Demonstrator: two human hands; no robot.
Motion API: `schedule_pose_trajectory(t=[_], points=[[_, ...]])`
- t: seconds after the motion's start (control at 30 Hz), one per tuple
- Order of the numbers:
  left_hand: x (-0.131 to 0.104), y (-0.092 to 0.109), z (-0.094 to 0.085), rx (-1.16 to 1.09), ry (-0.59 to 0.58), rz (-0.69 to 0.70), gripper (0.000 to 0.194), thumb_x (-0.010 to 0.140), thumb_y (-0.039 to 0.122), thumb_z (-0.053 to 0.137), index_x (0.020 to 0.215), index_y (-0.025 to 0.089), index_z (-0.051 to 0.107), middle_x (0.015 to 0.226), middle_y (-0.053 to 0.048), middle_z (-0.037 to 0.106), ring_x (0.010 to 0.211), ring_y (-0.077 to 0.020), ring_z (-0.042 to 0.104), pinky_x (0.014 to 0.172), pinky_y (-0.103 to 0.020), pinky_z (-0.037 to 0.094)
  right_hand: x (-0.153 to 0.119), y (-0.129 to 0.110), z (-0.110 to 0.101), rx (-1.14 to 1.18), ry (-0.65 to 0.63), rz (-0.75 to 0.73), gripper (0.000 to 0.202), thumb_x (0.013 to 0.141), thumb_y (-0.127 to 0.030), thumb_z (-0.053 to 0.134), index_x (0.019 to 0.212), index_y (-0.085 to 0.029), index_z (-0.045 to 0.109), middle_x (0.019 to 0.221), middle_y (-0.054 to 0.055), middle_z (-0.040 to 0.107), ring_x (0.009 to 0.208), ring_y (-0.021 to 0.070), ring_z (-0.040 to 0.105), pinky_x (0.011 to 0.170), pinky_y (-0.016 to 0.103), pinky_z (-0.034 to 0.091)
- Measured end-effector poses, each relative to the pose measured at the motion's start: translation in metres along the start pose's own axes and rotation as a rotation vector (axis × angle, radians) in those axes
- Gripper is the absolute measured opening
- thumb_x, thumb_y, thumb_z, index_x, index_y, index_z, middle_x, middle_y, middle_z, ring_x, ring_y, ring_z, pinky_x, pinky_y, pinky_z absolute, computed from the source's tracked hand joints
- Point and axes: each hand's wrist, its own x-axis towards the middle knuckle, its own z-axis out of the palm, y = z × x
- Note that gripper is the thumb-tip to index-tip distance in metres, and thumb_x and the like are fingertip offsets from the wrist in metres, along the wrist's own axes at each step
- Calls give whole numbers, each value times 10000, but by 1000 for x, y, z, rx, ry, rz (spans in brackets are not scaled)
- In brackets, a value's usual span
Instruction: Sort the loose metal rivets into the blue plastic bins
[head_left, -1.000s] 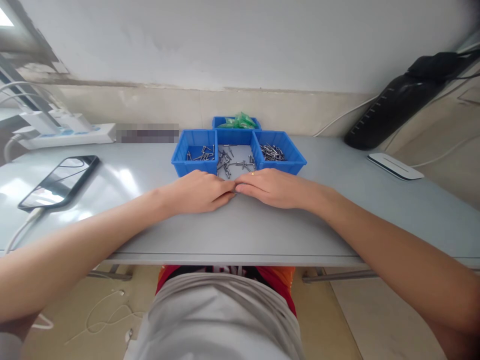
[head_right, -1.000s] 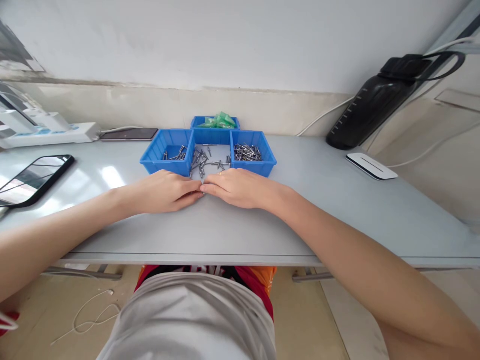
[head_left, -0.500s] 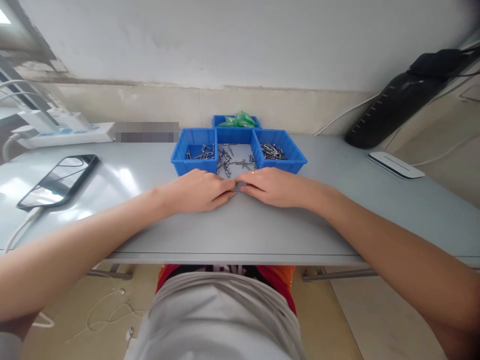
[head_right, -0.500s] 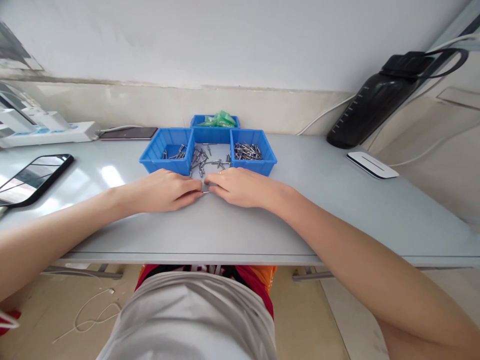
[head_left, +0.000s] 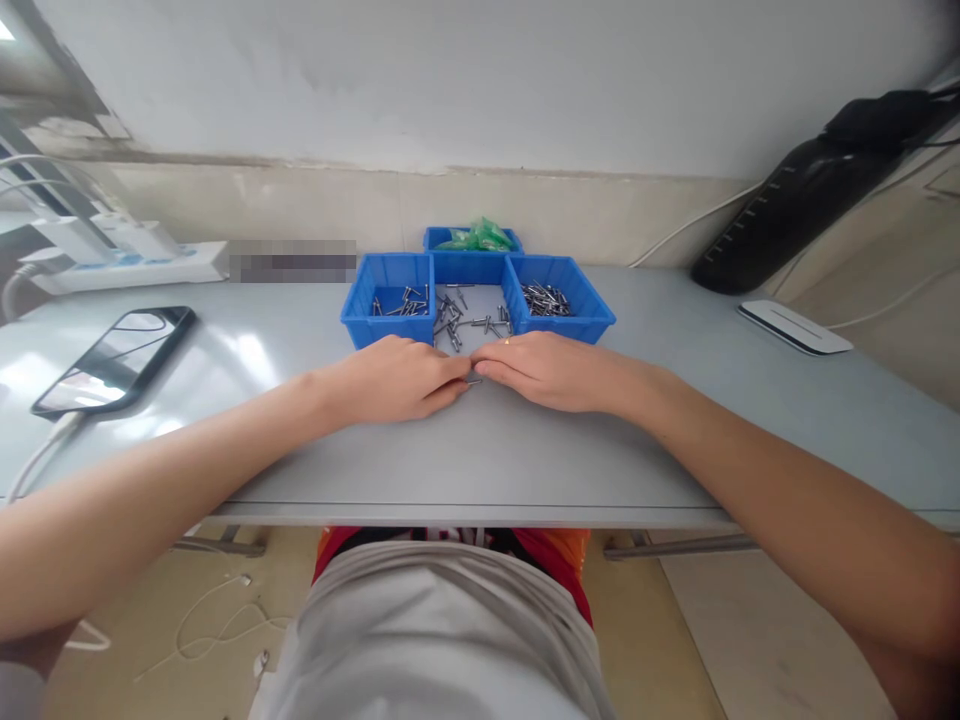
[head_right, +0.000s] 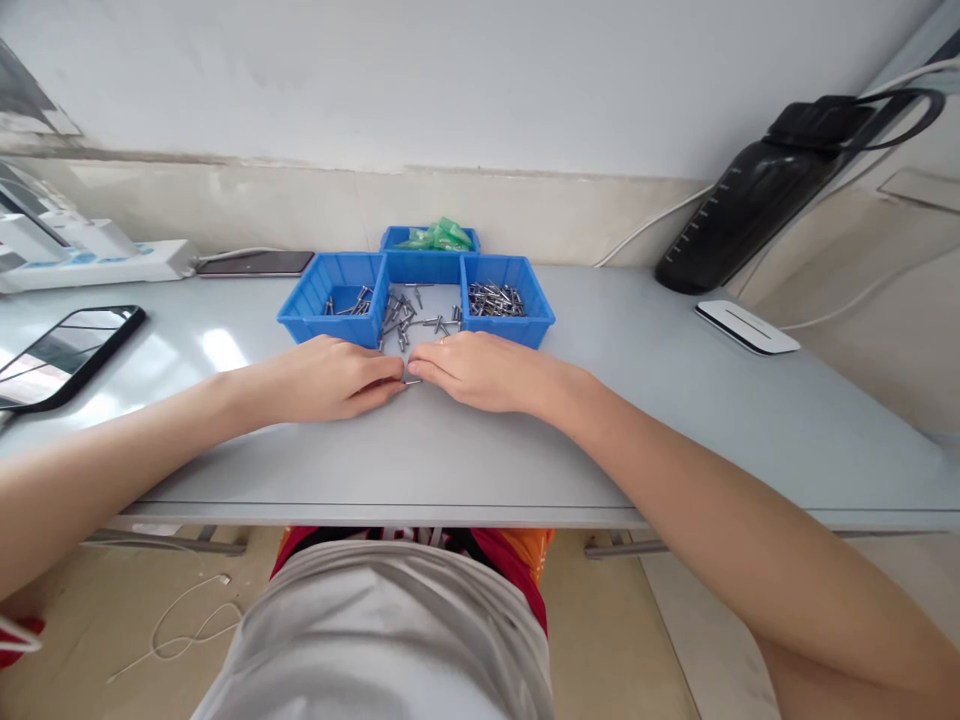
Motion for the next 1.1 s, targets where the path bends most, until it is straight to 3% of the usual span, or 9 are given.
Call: schedule_pose_trajectory(t=[0.8,1.1], points=[[-1,-1,-2,-30,-40,-9,297,953,377,339,960,192,571,760,-42,662,598,-156,599,486,-242,315,-2,-1,-4,-3,-34,25,378,962,-413,258,915,-212,575,827,35,609,745,175,549,641,288,347],[-1,-2,2,-32,15,15,262,947,373,367,874,201,551,687,-16,623,547,-146,553,486,-254,250,-3,-2,-6,-8,-59,50,403,957,-433,254,939,-213,592,845,41,621,759,186,557,656,293,341]])
